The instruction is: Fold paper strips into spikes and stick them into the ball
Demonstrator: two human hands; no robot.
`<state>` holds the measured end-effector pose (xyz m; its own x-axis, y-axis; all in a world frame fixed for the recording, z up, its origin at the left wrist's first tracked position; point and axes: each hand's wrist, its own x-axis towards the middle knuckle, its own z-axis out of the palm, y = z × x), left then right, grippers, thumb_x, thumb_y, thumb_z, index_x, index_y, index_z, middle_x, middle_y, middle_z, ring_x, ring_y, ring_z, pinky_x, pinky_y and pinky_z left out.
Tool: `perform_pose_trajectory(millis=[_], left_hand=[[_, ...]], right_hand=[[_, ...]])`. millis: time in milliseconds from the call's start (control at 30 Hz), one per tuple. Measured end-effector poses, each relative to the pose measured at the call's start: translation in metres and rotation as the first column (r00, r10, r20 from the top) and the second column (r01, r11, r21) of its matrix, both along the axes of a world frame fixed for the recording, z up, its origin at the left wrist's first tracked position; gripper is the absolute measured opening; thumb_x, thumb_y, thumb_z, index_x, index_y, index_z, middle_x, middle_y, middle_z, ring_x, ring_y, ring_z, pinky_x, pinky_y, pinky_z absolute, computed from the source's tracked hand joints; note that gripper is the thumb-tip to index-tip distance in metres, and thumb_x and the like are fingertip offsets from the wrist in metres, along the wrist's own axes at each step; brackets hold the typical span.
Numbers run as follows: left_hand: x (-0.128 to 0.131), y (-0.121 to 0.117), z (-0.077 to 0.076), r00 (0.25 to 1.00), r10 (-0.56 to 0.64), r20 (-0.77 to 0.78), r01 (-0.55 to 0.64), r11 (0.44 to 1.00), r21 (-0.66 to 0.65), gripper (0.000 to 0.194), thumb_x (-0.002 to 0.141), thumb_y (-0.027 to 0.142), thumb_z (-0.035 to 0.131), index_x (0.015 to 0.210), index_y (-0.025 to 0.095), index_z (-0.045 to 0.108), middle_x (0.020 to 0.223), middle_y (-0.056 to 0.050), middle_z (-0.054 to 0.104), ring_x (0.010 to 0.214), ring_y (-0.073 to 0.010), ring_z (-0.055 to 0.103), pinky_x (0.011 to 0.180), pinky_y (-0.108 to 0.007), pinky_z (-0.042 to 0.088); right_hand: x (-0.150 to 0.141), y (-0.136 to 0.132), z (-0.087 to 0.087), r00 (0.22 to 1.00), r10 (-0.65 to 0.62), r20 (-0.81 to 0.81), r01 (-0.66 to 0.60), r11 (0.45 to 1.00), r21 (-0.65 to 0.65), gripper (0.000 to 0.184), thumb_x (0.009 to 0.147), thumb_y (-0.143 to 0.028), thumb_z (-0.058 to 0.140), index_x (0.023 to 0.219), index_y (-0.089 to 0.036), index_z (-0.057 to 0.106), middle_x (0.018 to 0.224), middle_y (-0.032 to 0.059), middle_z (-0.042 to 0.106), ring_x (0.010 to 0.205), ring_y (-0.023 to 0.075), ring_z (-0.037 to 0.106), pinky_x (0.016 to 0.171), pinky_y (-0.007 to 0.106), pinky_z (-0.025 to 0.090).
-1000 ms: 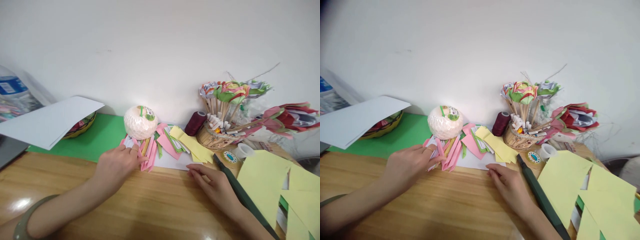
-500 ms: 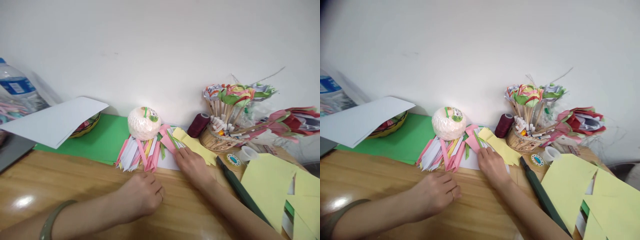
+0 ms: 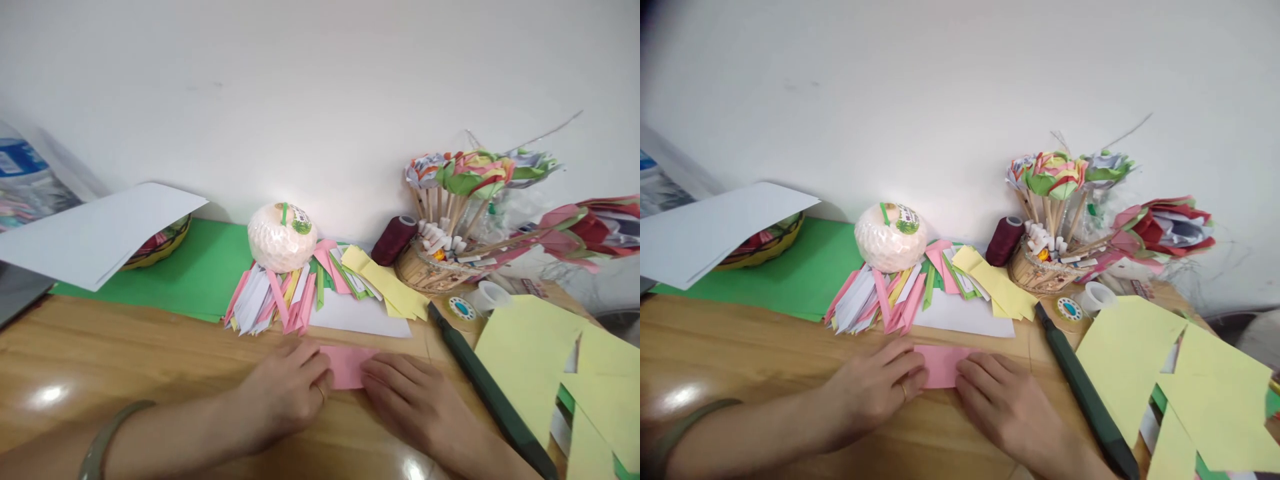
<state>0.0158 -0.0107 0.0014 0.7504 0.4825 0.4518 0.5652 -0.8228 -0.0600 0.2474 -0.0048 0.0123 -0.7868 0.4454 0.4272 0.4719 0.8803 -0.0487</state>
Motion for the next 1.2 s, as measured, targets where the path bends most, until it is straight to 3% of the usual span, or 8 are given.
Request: perform_pose_trajectory(millis=[100, 233, 367, 500, 667, 833, 1033, 1200], left_hand=[[-0.001, -0.001, -0.005, 1.0, -0.02, 0.022, 0.021, 0.997, -0.07, 0.021, 0.09, 0.009, 0.043, 0.079, 0.013, 0.06, 0.071, -0.003, 0.059, 0.068, -0.0173, 0.056, 0.058, -0.027, 0.048], [0.001, -0.002, -0.008, 0.992, -0.003, 0.13, 0.018, 0.993, -0.115, 0.029, 0.094, 0.02, 0.042, 0.075, 0.014, 0.062, 0.069, -0.003, 0.06, 0.064, -0.0163, 0.055, 0.055, -0.026, 0.046], [0.002, 0.001, -0.007, 0.967, 0.061, 0.246, 0.012, 0.959, -0.285, 0.033, 0.096, 0.022, 0.041, 0.076, 0.015, 0.067, 0.071, -0.003, 0.063, 0.064, -0.0154, 0.057, 0.059, -0.025, 0.048], [0.0, 0.004, -0.006, 0.926, 0.13, 0.354, 0.044, 0.896, -0.443, 0.031, 0.095, 0.025, 0.044, 0.08, 0.015, 0.07, 0.072, -0.003, 0.066, 0.065, -0.0143, 0.06, 0.062, -0.024, 0.048], [0.0, 0.007, -0.008, 0.904, 0.206, 0.374, 0.017, 0.858, -0.513, 0.03, 0.093, 0.02, 0.046, 0.079, 0.015, 0.071, 0.07, -0.003, 0.065, 0.061, -0.0139, 0.061, 0.057, -0.022, 0.047], [0.001, 0.009, -0.009, 0.916, 0.232, 0.327, -0.017, 0.837, -0.547, 0.027, 0.089, 0.016, 0.046, 0.081, 0.015, 0.072, 0.07, -0.003, 0.068, 0.061, -0.0149, 0.063, 0.058, -0.023, 0.05], [0.002, 0.01, -0.01, 0.923, 0.266, 0.279, -0.077, 0.836, -0.544, 0.021, 0.084, 0.012, 0.049, 0.081, 0.018, 0.069, 0.071, 0.0, 0.069, 0.062, -0.0164, 0.064, 0.059, -0.025, 0.049], [0.005, 0.011, -0.004, 0.922, 0.369, 0.116, -0.225, 0.754, -0.617, 0.012, 0.074, 0.006, 0.055, 0.072, 0.017, 0.06, 0.064, 0.002, 0.065, 0.057, -0.0146, 0.061, 0.053, -0.022, 0.043]], right_hand=[[0.006, -0.006, -0.004, 0.999, -0.006, -0.035, 0.003, 0.996, -0.091, 0.017, 0.089, -0.008, 0.046, 0.089, -0.015, 0.061, 0.09, 0.0061, 0.07, 0.083, 0.0191, 0.064, 0.075, 0.031, 0.052], [0.008, -0.007, -0.006, 0.993, -0.058, -0.099, 0.041, 0.985, -0.17, 0.014, 0.087, -0.008, 0.05, 0.093, -0.015, 0.061, 0.086, 0.006, 0.068, 0.081, 0.0188, 0.063, 0.072, 0.031, 0.052], [0.007, -0.005, -0.008, 0.978, -0.153, -0.139, 0.109, 0.954, -0.279, 0.013, 0.088, -0.012, 0.051, 0.097, -0.016, 0.059, 0.085, 0.006, 0.067, 0.079, 0.0192, 0.061, 0.069, 0.032, 0.051], [0.009, -0.003, -0.013, 0.933, -0.306, -0.187, 0.199, 0.875, -0.441, 0.012, 0.091, -0.015, 0.049, 0.099, -0.019, 0.058, 0.085, 0.0045, 0.066, 0.076, 0.0167, 0.06, 0.065, 0.029, 0.05], [0.012, -0.001, -0.014, 0.894, -0.422, -0.152, 0.264, 0.769, -0.582, 0.012, 0.091, -0.021, 0.05, 0.101, -0.021, 0.058, 0.089, 0.0036, 0.064, 0.082, 0.0163, 0.06, 0.071, 0.029, 0.049], [0.013, 0.002, -0.014, 0.87, -0.477, -0.123, 0.31, 0.723, -0.617, 0.012, 0.092, -0.024, 0.05, 0.101, -0.023, 0.058, 0.091, 0.0029, 0.065, 0.081, 0.0161, 0.06, 0.071, 0.028, 0.049], [0.009, 0.001, -0.02, 0.844, -0.532, -0.066, 0.41, 0.719, -0.561, 0.018, 0.092, -0.026, 0.048, 0.108, -0.021, 0.056, 0.088, 0.0041, 0.064, 0.077, 0.0177, 0.061, 0.067, 0.03, 0.049], [0.008, -0.001, -0.026, 0.812, -0.583, -0.033, 0.47, 0.687, -0.555, 0.02, 0.091, -0.029, 0.049, 0.108, -0.019, 0.053, 0.082, 0.0033, 0.062, 0.07, 0.0171, 0.06, 0.06, 0.028, 0.048]])
